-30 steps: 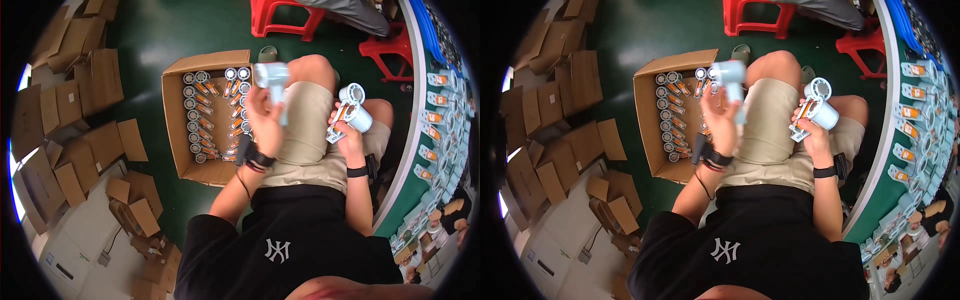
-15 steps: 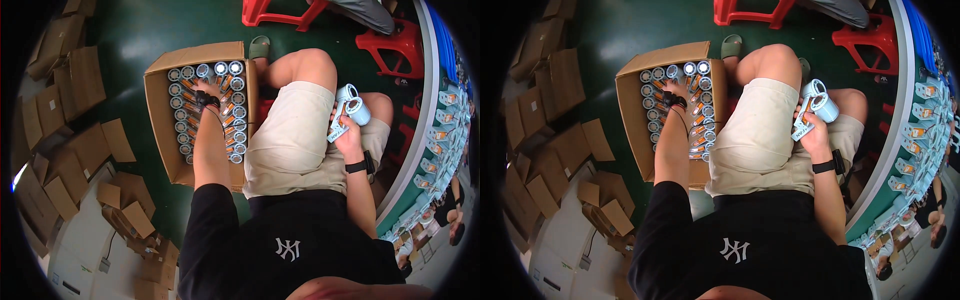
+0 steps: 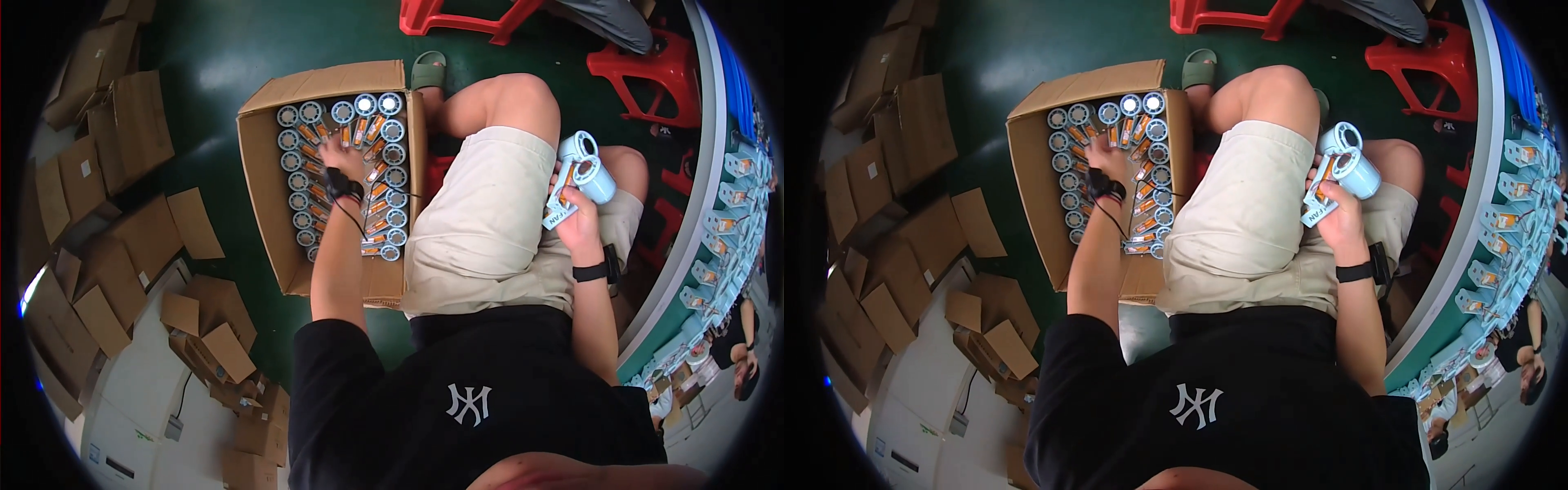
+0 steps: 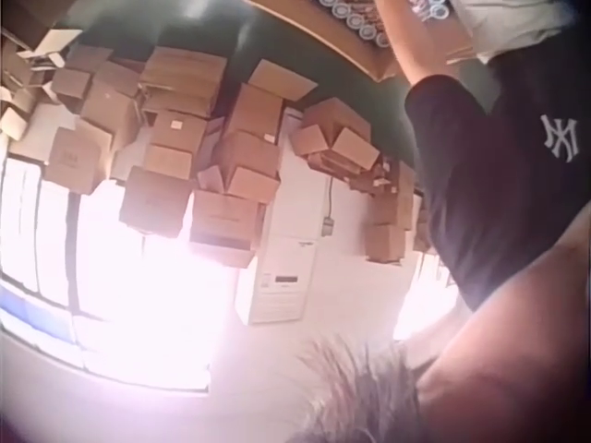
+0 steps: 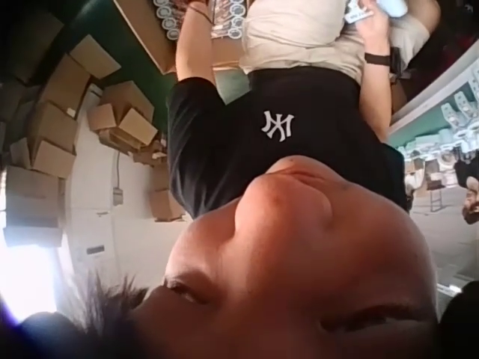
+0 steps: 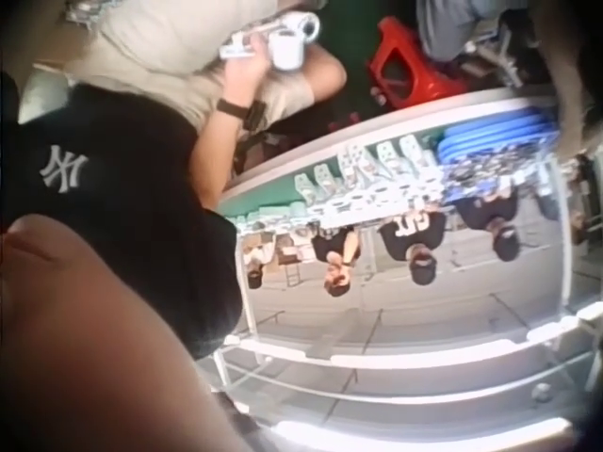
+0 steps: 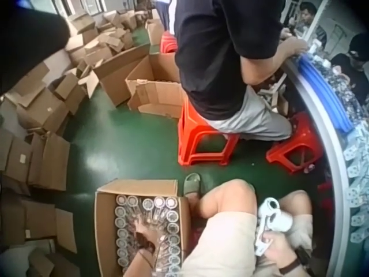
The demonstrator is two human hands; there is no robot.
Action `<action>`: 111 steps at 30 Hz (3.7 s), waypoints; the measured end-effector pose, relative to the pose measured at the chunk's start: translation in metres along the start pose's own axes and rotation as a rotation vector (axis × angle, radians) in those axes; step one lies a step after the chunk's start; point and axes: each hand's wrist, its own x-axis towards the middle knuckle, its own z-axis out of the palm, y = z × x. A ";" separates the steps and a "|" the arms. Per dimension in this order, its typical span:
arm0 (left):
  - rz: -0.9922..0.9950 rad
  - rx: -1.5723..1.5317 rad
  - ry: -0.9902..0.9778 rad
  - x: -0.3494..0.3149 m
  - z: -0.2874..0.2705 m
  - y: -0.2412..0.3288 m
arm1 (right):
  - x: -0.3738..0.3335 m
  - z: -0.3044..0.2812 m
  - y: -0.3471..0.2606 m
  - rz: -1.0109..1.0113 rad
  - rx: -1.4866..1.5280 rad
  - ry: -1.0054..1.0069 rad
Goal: The person fits circuit boards into fan housings by hand, places the assembled fans into a cardboard box, and then retrieves more fans from the box to continue the assembly.
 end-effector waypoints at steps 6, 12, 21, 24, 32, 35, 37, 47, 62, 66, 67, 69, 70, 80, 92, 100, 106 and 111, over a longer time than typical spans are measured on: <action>-0.077 -0.883 -0.458 -0.118 -0.077 0.123 | -0.045 0.052 -0.029 0.018 -0.295 -0.457; -0.224 -1.518 -0.944 -0.161 -0.163 0.211 | -0.069 0.116 0.002 0.258 -0.389 -0.802; -0.647 -1.712 -0.916 -0.147 -0.151 0.173 | -0.062 0.128 0.025 0.321 -0.773 -0.748; -0.719 -1.842 -0.961 -0.125 -0.142 0.164 | -0.056 0.138 0.031 0.313 -0.800 -0.644; -0.556 -1.901 -1.001 -0.076 -0.127 0.163 | -0.049 0.142 0.056 -0.437 -1.013 -0.541; -0.604 -1.586 -0.800 -0.044 -0.098 0.118 | -0.051 0.148 0.051 -0.412 -0.948 -0.576; -0.624 -1.428 -0.706 -0.023 -0.078 0.094 | -0.052 0.153 0.043 -0.296 -0.877 -0.567; -0.507 -0.593 -0.225 0.068 0.021 -0.025 | -0.041 0.151 0.032 -0.065 -0.843 -0.581; -0.420 -0.557 -0.146 0.056 0.016 0.009 | -0.033 0.156 0.030 0.019 -0.792 -0.576; -0.279 -0.605 0.367 0.058 0.021 -0.014 | -0.034 0.162 0.027 0.062 -0.777 -0.597; -0.278 -0.602 0.368 0.060 0.016 -0.019 | -0.034 0.162 0.028 0.062 -0.774 -0.598; -0.180 -0.641 0.344 0.065 0.001 -0.032 | -0.034 0.162 0.032 0.016 -0.764 -0.599; -0.133 -0.665 0.327 0.065 -0.006 -0.027 | -0.034 0.161 0.033 -0.007 -0.763 -0.593; -0.426 -0.649 0.533 0.047 -0.043 -0.002 | -0.038 0.158 0.034 0.015 -0.771 -0.602; -1.164 -1.323 0.562 0.028 -0.034 0.013 | -0.040 0.160 0.033 0.014 -0.820 -0.603; -1.383 -1.068 0.434 0.008 -0.014 0.038 | -0.036 0.155 0.037 0.005 -0.805 -0.599; -1.427 -1.094 0.611 0.012 0.012 0.023 | -0.036 0.157 0.035 0.075 -0.717 -0.593; -1.434 -0.991 0.420 0.001 0.019 0.041 | -0.034 0.156 0.038 0.001 -0.778 -0.579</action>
